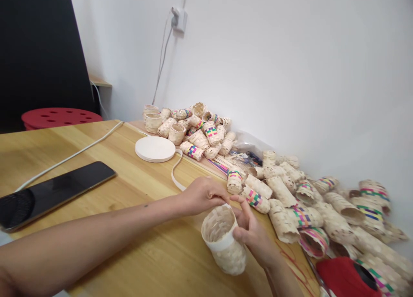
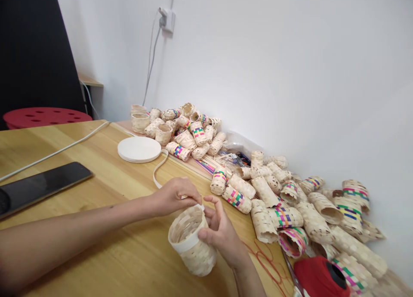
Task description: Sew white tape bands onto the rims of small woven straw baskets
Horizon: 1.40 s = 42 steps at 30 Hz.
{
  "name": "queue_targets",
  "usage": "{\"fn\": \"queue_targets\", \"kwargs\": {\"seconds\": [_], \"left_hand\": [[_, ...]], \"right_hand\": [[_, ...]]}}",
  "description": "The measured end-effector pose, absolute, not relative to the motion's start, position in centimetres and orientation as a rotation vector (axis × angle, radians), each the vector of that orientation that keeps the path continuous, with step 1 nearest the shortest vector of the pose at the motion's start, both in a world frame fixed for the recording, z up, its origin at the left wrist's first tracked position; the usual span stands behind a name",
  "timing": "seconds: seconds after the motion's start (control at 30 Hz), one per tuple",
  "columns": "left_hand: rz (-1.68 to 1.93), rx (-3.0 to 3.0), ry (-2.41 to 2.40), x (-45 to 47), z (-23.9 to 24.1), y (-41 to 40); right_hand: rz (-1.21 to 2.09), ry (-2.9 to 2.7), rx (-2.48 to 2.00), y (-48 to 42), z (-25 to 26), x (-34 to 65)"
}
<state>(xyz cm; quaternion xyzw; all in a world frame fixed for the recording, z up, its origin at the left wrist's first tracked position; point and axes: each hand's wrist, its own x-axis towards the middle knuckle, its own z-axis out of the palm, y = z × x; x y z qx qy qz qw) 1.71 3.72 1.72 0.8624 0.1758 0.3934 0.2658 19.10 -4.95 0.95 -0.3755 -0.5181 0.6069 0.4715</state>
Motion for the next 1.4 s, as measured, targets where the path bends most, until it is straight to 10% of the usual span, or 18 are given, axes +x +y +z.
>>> {"fn": "queue_targets", "kwargs": {"seconds": [1.4], "left_hand": [[0.975, 1.048, 0.484, 4.4, -0.2, 0.6]], "right_hand": [[0.884, -1.08, -0.978, -3.1, -1.5, 18.1]]}}
